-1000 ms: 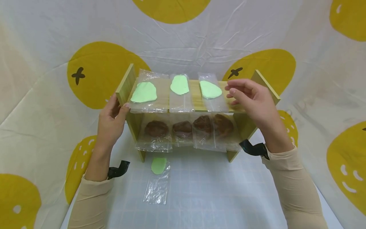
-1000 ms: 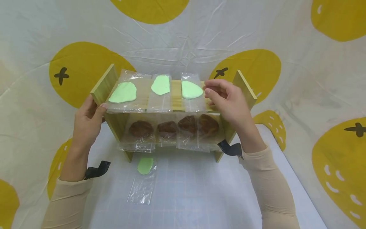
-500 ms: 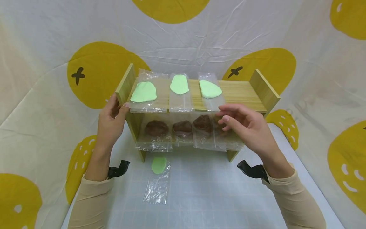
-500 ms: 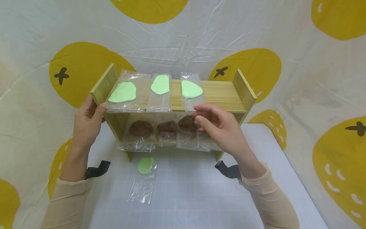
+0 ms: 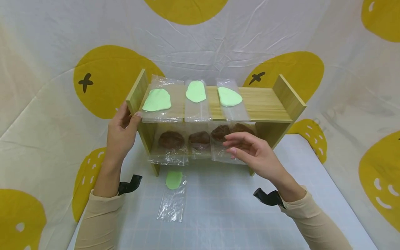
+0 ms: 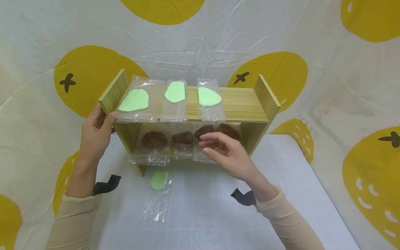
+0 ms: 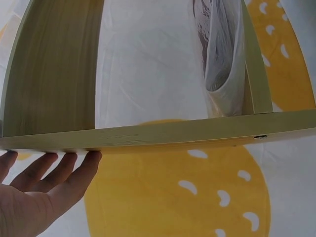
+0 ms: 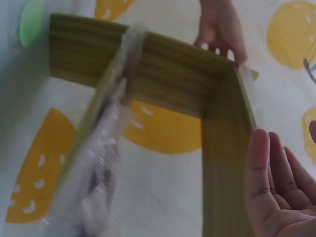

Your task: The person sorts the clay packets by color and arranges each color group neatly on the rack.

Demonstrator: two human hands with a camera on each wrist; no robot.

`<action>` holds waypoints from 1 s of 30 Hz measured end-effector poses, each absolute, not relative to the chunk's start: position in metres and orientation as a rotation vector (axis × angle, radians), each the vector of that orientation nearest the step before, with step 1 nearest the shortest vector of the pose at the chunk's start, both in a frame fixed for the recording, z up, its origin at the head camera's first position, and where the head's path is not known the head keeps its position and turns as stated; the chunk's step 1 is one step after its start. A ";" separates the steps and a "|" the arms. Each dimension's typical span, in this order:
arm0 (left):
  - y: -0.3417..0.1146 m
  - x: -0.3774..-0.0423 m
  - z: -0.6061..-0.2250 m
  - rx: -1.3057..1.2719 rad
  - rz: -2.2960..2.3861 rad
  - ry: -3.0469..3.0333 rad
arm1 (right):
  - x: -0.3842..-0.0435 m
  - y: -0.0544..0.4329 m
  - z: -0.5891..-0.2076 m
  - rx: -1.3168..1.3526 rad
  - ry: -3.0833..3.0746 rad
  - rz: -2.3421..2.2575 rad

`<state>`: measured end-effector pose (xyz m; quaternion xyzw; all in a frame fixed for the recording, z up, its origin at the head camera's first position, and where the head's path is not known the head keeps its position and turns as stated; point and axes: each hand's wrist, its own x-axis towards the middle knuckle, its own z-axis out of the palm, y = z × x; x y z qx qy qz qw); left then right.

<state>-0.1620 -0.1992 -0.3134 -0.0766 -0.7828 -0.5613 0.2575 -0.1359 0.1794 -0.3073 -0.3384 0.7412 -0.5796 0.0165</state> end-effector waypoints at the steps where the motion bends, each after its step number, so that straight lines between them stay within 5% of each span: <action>1: -0.199 -0.162 -0.313 -0.209 -1.521 -2.123 | -0.135 0.178 -0.312 -1.056 2.292 -1.808; 30: -0.199 -0.163 -0.314 -0.219 -1.530 -2.107 | -0.127 0.116 -0.469 -1.105 2.349 -1.445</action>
